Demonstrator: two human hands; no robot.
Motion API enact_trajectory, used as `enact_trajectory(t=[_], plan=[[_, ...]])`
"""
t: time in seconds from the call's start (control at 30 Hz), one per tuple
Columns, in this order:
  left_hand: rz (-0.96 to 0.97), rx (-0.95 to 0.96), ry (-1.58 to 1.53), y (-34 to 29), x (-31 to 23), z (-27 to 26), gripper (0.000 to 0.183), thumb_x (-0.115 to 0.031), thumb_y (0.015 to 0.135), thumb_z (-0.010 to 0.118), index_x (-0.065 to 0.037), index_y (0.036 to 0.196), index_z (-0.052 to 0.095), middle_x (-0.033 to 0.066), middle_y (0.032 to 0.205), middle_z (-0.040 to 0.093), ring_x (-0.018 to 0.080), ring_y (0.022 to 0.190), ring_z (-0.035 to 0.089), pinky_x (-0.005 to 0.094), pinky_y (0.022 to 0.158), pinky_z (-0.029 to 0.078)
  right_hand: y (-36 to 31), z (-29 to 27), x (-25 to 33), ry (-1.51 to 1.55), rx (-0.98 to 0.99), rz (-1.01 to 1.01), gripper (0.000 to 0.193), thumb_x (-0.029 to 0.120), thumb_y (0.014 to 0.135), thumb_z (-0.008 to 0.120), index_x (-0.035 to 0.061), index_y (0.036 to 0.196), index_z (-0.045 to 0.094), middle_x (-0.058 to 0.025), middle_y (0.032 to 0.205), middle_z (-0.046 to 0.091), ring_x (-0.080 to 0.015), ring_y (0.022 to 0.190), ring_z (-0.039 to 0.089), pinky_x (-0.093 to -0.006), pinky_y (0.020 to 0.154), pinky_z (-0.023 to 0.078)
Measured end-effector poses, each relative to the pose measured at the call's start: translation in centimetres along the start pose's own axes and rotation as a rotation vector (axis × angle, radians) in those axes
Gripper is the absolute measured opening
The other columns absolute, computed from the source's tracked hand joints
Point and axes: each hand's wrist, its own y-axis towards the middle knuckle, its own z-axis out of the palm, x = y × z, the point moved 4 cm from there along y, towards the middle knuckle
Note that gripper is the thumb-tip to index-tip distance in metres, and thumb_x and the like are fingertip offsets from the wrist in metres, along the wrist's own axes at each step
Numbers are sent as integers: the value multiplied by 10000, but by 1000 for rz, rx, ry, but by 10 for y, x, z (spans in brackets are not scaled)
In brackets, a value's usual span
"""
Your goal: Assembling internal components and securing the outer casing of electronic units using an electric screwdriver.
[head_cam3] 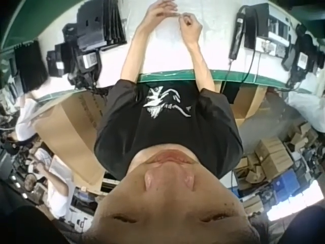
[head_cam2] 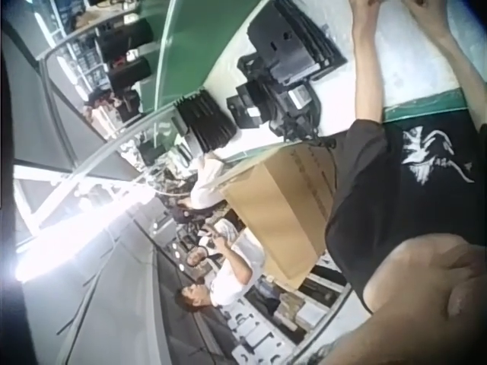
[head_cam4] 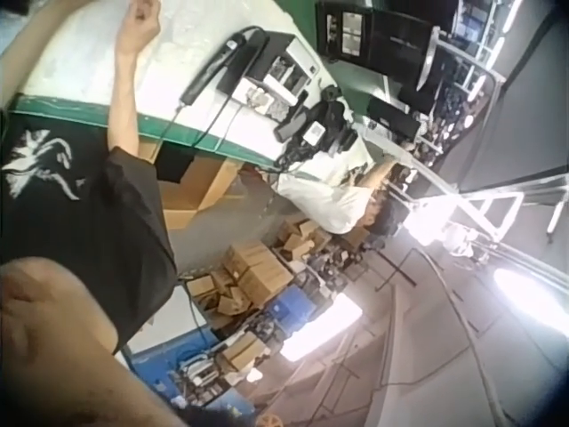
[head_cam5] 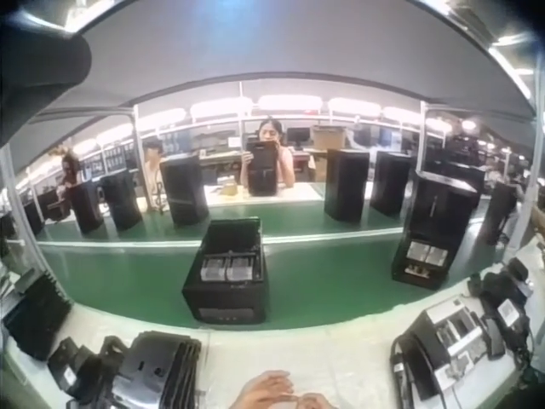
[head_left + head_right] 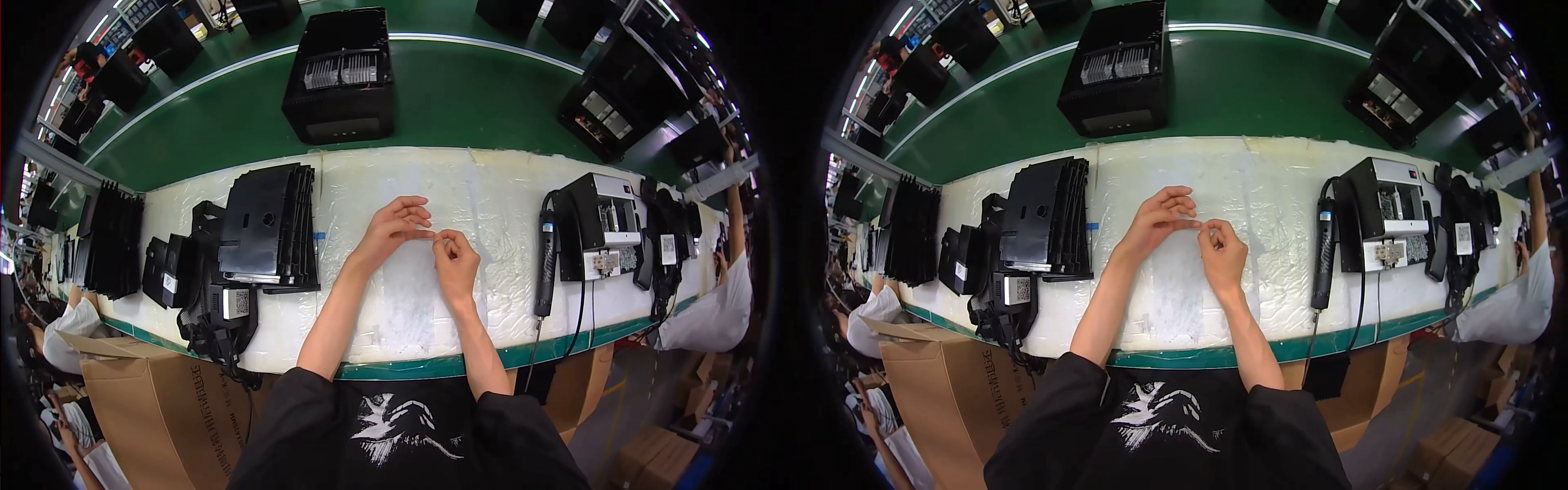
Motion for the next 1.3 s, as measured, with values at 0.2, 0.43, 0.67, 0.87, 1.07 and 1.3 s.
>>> enact_trajectory(t=[0.2, 0.43, 0.67, 0.87, 1.07, 1.3], plan=[[10, 10, -3, 1, -1, 1, 429, 19, 783, 474, 33, 1211, 458, 97, 1027, 556, 184, 963, 576, 449, 889, 499, 1, -2, -3, 40, -17, -2, 69, 71, 833, 615, 3, 831, 599, 31, 485, 399, -21, 469, 334, -210, 442, 269], [4, -7, 12, 1, -2, 0, 413, 19, 791, 476, 26, 1204, 473, 92, 1028, 566, 180, 970, 581, 444, 877, 510, 1, -1, -3, 40, -8, 2, 47, 50, 849, 593, 6, 836, 589, 59, 505, 367, -14, 475, 316, -203, 442, 249], [-6, -25, -26, 0, 1, -1, 417, 22, 795, 489, 14, 1211, 474, 90, 1025, 571, 183, 976, 583, 422, 878, 510, -2, -1, 0, 84, -34, 27, 39, 39, 835, 596, 2, 838, 587, 58, 512, 359, -13, 485, 303, -202, 444, 243], [-48, -14, -39, -3, -1, 2, 413, 4, 801, 488, 6, 1214, 480, 85, 1027, 573, 174, 972, 584, 361, 899, 470, -3, 0, 6, 66, -43, 41, 52, 58, 853, 590, 6, 854, 583, 48, 503, 402, -16, 468, 341, -198, 438, 262], [-44, 0, -40, -3, -2, 4, 410, 4, 803, 487, -3, 1213, 486, 78, 1030, 574, 168, 975, 580, 366, 897, 473, -2, 0, 6, 28, -6, 28, 81, 91, 864, 600, 12, 871, 587, 39, 498, 408, -24, 457, 356, -205, 436, 268], [-35, 1, -35, 4, 2, 5, 410, 1, 803, 495, -3, 1213, 485, 81, 1027, 575, 169, 978, 578, 371, 900, 478, 2, -4, 8, 20, -13, 24, 78, 93, 870, 598, 16, 867, 592, 39, 501, 406, -22, 461, 365, -204, 442, 277]])
